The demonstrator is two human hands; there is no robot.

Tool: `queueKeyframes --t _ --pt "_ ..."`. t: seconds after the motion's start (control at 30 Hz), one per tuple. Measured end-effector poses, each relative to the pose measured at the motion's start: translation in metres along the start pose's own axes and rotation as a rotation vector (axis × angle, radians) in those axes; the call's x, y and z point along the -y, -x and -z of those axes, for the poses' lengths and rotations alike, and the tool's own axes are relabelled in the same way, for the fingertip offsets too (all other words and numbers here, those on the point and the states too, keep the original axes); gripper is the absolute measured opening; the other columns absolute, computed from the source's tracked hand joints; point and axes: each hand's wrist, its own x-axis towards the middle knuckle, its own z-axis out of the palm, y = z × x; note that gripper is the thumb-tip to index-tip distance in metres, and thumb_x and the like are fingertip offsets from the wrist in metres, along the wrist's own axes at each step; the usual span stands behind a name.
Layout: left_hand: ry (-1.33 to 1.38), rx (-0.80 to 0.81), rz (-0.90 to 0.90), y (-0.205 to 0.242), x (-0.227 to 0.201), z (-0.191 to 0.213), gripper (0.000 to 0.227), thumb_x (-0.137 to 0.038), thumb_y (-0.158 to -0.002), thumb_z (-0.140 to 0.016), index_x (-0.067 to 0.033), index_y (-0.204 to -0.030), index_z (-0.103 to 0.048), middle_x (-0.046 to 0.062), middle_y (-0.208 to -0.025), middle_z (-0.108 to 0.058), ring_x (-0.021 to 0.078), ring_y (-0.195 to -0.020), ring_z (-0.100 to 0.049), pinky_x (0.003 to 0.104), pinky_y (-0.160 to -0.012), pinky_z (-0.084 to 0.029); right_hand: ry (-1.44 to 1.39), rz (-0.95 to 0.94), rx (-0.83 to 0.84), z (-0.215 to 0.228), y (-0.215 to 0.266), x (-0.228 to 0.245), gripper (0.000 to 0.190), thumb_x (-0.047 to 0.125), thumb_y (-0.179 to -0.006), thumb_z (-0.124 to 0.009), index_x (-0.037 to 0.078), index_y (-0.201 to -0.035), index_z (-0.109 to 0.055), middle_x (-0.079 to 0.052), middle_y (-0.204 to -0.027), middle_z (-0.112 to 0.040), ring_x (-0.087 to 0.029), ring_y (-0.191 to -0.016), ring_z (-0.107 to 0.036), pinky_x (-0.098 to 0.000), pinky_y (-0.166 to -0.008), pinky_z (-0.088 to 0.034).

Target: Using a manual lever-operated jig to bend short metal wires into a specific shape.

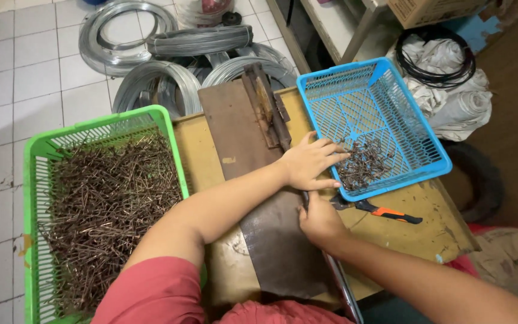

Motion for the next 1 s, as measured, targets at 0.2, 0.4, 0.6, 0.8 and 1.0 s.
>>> queueKeyframes --t 0.2,0.4,0.6,0.8,1.0 --pt "-0.042 -0.064 0.003 -0.001 0.005 -0.019 0.077 -0.074 -0.103 -0.033 -0.0163 -0.148 -0.055 0.007 -0.14 -0.057 0.0268 -0.131 -0.055 0.068 -0.111 -0.04 0.053 0.036 -0.085 -0.005 0.003 -0.002 0.047 0.031 -0.099 -0.06 0.008 -0.139 -0.055 -0.023 -0.101 -0.081 -0.045 -0.104 -0.079 -0.0574 -0.088 -0.064" --pt "-0.036 -0.051 0.021 -0.002 0.006 -0.025 0.07 -0.066 -0.105 -0.035 -0.0155 -0.15 -0.055 0.006 -0.139 -0.058 0.0266 -0.129 -0.055 0.066 -0.11 -0.04 0.17 0.056 -0.156 -0.027 -0.011 -0.019 0.045 0.031 -0.097 -0.064 0.01 -0.136 -0.058 -0.018 -0.094 -0.081 -0.038 -0.099 -0.082 -0.0494 -0.081 -0.068" --pt "-0.098 -0.095 0.047 -0.001 0.009 -0.04 0.069 -0.065 -0.104 -0.033 -0.0167 -0.15 -0.051 0.005 -0.136 -0.056 0.0248 -0.125 -0.054 0.064 -0.11 -0.042 0.094 0.019 -0.097 -0.027 -0.021 -0.024 0.041 0.034 -0.096 -0.062 0.015 -0.132 -0.058 -0.015 -0.096 -0.082 -0.039 -0.104 -0.08 -0.05 -0.085 -0.066" --pt "-0.128 -0.134 0.088 -0.007 0.008 -0.058 0.072 -0.071 -0.1 -0.038 -0.0183 -0.148 -0.05 0.003 -0.132 -0.053 0.0252 -0.124 -0.054 0.064 -0.109 -0.044 0.135 0.025 -0.104 -0.042 -0.037 -0.047 0.045 0.038 -0.097 -0.06 0.015 -0.136 -0.058 -0.017 -0.097 -0.083 -0.04 -0.104 -0.08 -0.0525 -0.087 -0.066" --pt "-0.156 -0.157 0.095 -0.005 0.009 -0.053 0.072 -0.071 -0.097 -0.041 -0.0201 -0.147 -0.05 0.004 -0.131 -0.053 0.0258 -0.128 -0.052 0.064 -0.11 -0.041 0.089 0.01 -0.029 -0.023 -0.023 -0.027 0.049 0.036 -0.099 -0.058 0.014 -0.143 -0.053 -0.021 -0.104 -0.082 -0.043 -0.11 -0.079 -0.056 -0.091 -0.065"
